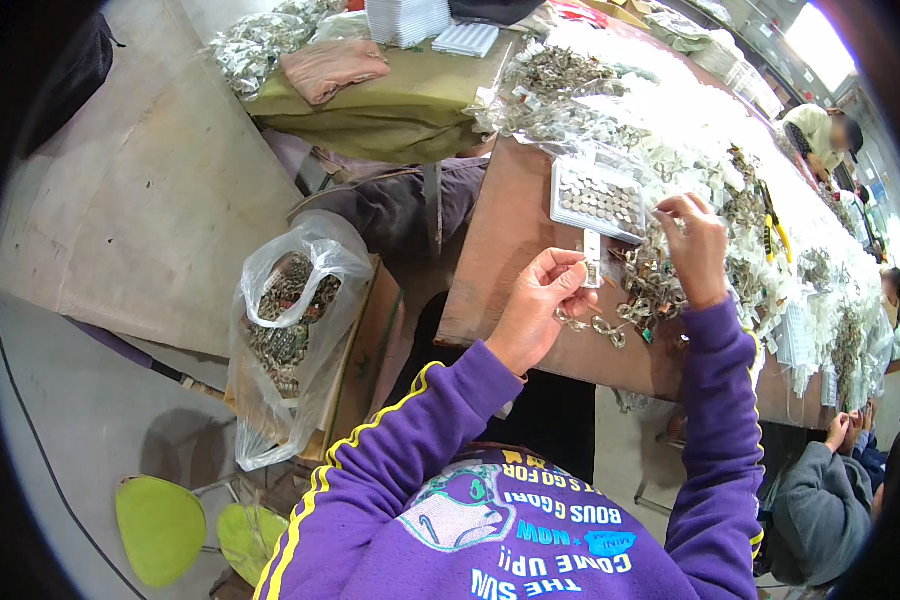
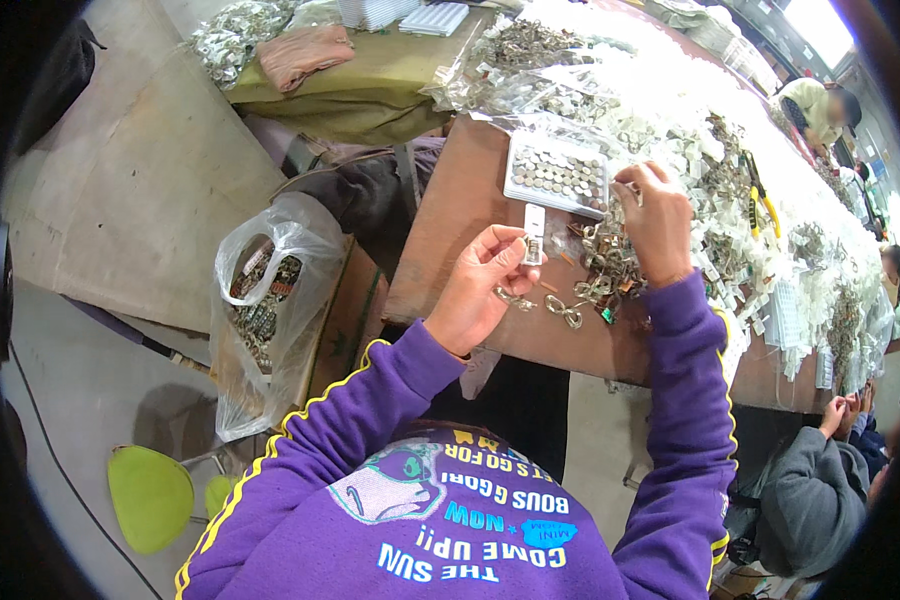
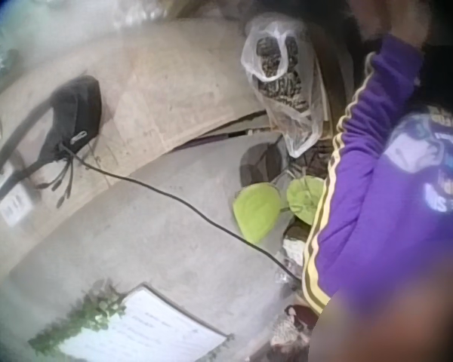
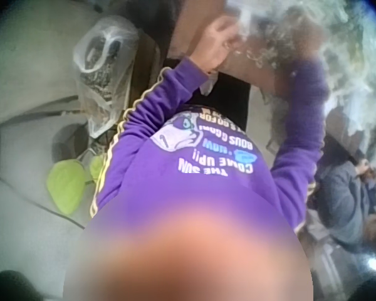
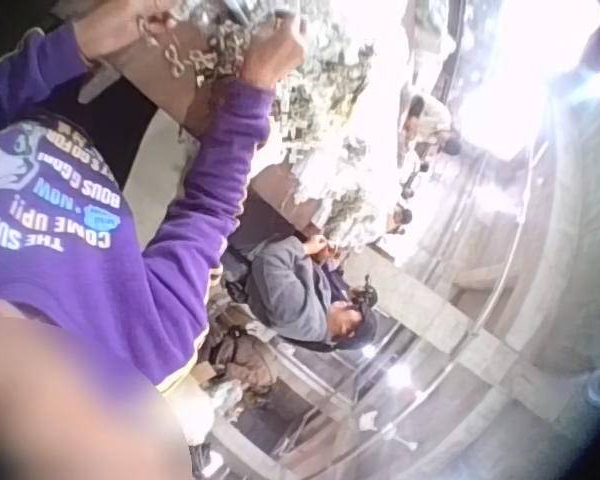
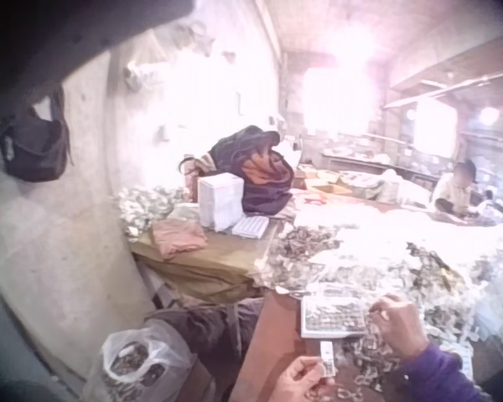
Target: The person assembles small electronic components by hand at a workbench. They insert a green circuit board into a white plastic housing, then place a small white component into the same housing. The person repeats this process with multiple units, handling wires and components one at a time.
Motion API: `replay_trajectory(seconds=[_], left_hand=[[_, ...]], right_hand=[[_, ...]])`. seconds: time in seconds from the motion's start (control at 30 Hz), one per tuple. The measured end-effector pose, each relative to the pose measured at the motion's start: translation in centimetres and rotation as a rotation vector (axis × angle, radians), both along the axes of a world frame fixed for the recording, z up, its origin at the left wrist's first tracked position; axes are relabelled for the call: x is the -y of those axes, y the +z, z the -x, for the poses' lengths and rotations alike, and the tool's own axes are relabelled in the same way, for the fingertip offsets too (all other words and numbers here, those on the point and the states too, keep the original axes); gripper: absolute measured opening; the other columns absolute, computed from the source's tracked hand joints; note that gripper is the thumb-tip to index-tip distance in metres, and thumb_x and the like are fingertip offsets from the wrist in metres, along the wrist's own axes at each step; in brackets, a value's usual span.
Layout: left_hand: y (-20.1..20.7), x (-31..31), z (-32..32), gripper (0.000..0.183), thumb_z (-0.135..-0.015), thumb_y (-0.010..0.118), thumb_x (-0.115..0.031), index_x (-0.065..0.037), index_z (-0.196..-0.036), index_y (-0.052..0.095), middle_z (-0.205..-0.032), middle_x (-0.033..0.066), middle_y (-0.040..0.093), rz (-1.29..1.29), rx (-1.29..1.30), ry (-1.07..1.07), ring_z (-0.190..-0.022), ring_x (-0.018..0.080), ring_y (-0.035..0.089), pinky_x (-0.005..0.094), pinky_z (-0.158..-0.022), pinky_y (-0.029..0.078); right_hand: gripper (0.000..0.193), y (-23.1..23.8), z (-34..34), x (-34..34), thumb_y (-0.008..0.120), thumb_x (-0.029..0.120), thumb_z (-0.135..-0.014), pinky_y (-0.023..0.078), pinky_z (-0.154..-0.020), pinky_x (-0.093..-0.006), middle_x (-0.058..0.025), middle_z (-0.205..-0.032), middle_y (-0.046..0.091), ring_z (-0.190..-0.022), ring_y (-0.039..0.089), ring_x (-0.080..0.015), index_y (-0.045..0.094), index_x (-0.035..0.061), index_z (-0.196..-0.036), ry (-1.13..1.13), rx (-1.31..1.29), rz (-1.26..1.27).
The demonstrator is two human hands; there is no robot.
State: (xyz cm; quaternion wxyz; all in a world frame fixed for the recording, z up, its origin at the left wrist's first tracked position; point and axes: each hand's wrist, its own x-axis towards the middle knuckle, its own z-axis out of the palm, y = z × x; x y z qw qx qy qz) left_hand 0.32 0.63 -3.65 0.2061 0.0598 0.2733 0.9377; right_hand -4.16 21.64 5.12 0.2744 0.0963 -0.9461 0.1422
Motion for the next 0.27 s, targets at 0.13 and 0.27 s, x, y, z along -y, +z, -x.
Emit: replay_trajectory(seconds=[0.13, 0.27], left_hand=[[-0.3, -0.3, -0.4, 0.016, -0.099, 0.059, -0.014, -0.005, -0.112, 0.057, -0.098, 0.0100, 0.067, 0.026, -0.008, -0.010, -0.082, 0.0138, 0.061, 0.0237, -0.069, 0.046], [-0.6, -0.3, -0.1, 0.018, -0.098, 0.061, -0.012, -0.006, -0.114, 0.058, -0.101, 0.0090, 0.067, 0.028, -0.064, -0.034, -0.083, 0.0146, 0.062, 0.0253, -0.070, 0.048]], right_hand=[[0.004, 1.7, -4.4, 1.9, 0.069, 0.006, -0.084, 0.051, -0.064, -0.0353, -0.0104, -0.082, 0.063, -0.070, 0.065, -0.0279, 0.066, 0.0058, -0.087, 0.196, 0.023, 0.111], [0.012, -0.7, -6.9, 5.2, 0.066, -0.002, -0.085, 0.053, -0.068, -0.0312, -0.0109, -0.085, 0.065, -0.075, 0.066, -0.0193, 0.066, 0.0048, -0.095, 0.326, 0.111, 0.124]])
